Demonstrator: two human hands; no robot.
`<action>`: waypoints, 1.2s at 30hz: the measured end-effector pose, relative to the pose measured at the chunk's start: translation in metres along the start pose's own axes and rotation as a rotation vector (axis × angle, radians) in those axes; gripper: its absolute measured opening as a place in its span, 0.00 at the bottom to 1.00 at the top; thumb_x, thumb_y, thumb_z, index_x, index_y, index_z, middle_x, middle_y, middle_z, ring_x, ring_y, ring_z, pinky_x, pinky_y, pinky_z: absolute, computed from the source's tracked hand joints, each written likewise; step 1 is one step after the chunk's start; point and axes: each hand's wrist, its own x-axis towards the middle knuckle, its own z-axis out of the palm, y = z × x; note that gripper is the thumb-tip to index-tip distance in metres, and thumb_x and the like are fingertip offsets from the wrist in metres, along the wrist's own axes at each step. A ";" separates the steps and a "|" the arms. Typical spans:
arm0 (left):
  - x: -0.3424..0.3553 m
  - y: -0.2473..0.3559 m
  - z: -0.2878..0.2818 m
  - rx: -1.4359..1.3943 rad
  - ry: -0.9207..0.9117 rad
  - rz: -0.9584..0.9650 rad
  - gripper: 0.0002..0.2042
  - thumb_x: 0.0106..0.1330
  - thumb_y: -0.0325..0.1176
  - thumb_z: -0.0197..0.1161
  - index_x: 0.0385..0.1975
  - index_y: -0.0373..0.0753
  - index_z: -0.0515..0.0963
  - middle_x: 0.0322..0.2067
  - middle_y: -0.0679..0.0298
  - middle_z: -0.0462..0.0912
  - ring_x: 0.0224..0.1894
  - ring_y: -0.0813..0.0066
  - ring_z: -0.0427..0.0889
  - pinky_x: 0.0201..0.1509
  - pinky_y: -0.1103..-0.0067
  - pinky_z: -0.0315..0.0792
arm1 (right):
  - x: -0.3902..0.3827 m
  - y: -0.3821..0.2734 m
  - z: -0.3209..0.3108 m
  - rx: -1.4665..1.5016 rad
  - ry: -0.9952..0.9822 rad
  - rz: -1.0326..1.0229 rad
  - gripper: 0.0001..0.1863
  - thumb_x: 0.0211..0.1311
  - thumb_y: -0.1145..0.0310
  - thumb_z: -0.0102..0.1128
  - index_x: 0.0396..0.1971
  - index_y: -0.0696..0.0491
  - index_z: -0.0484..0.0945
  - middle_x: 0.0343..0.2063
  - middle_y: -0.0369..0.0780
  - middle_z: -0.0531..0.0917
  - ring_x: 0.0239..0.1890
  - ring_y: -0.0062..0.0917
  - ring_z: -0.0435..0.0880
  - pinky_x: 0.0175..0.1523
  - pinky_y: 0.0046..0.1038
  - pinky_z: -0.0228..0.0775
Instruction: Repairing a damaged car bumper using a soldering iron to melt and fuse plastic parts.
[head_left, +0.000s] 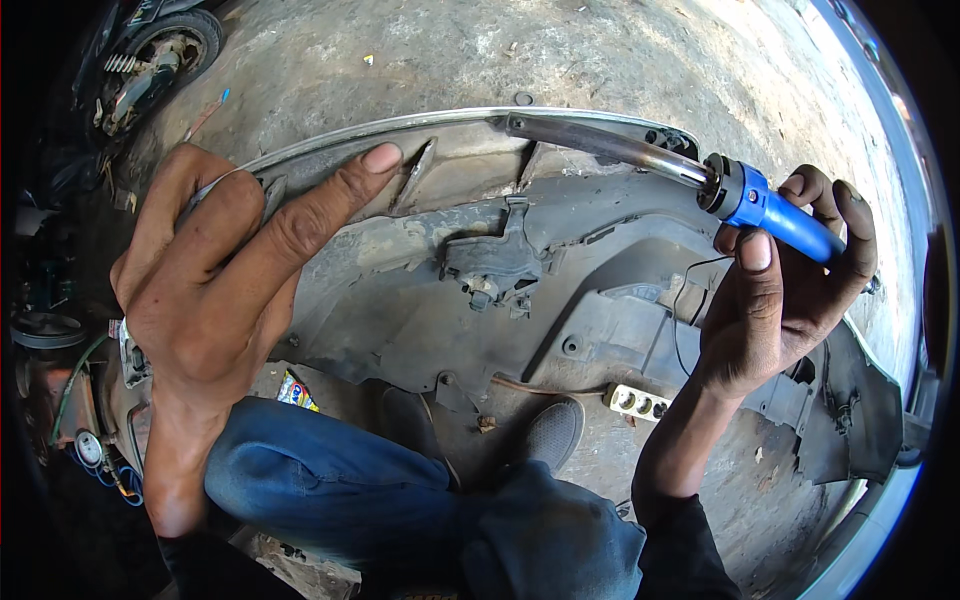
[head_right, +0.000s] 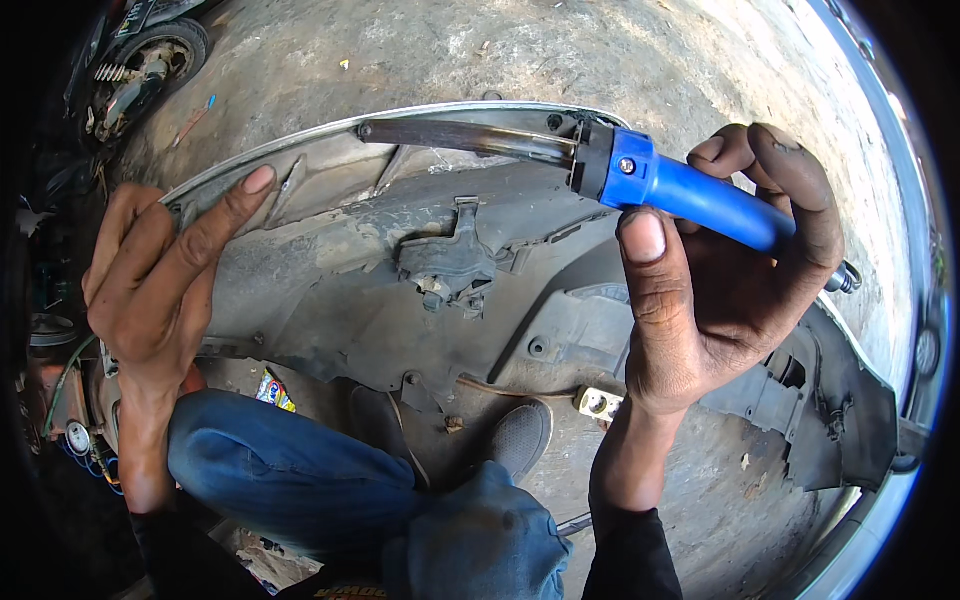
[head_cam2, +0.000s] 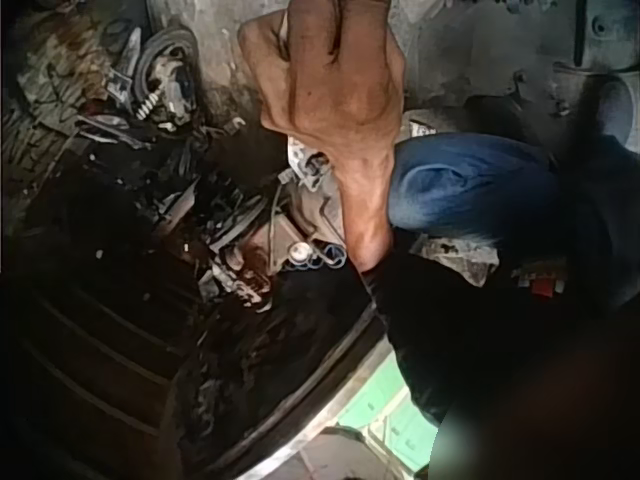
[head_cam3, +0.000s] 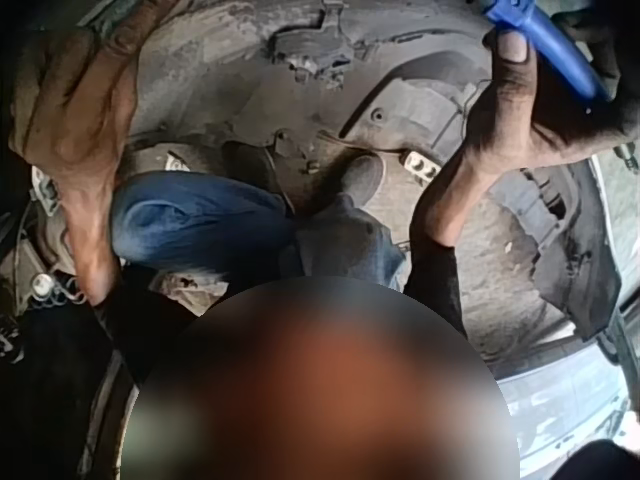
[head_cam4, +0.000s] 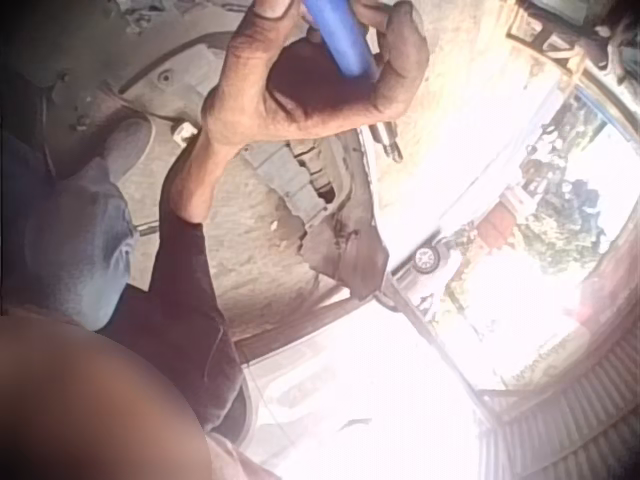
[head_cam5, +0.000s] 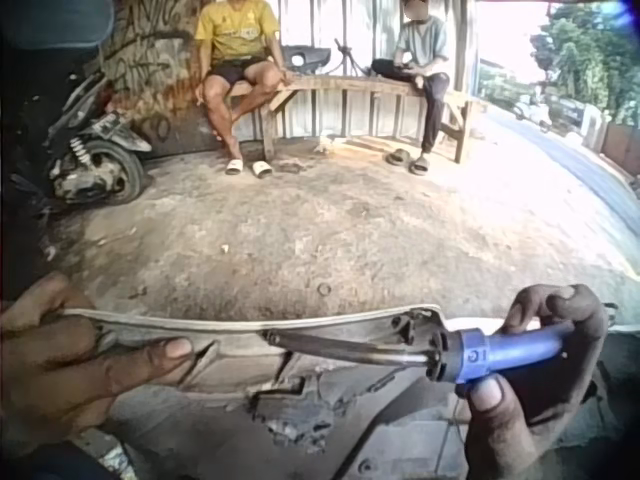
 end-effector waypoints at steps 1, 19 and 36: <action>0.000 0.000 0.000 -0.001 0.001 -0.001 0.27 0.42 0.20 0.70 0.49 0.45 0.87 0.20 0.65 0.54 0.24 0.69 0.61 0.27 0.71 0.62 | 0.000 0.000 0.000 -0.005 0.007 -0.032 0.33 0.60 0.80 0.66 0.64 0.54 0.64 0.51 0.50 0.73 0.45 0.27 0.80 0.38 0.21 0.82; 0.000 0.005 0.000 0.010 0.011 -0.039 0.26 0.44 0.20 0.69 0.48 0.46 0.88 0.21 0.65 0.55 0.25 0.68 0.63 0.29 0.71 0.63 | -0.002 0.005 -0.005 0.000 -0.005 -0.101 0.29 0.54 0.82 0.70 0.55 0.51 0.67 0.50 0.50 0.72 0.53 0.31 0.74 0.48 0.26 0.80; 0.002 0.004 0.003 -0.002 0.034 -0.027 0.26 0.43 0.20 0.70 0.48 0.44 0.88 0.21 0.65 0.55 0.25 0.68 0.62 0.28 0.71 0.61 | -0.002 0.011 -0.012 -0.035 -0.040 -0.116 0.28 0.59 0.82 0.65 0.57 0.52 0.66 0.53 0.53 0.72 0.54 0.31 0.76 0.40 0.22 0.87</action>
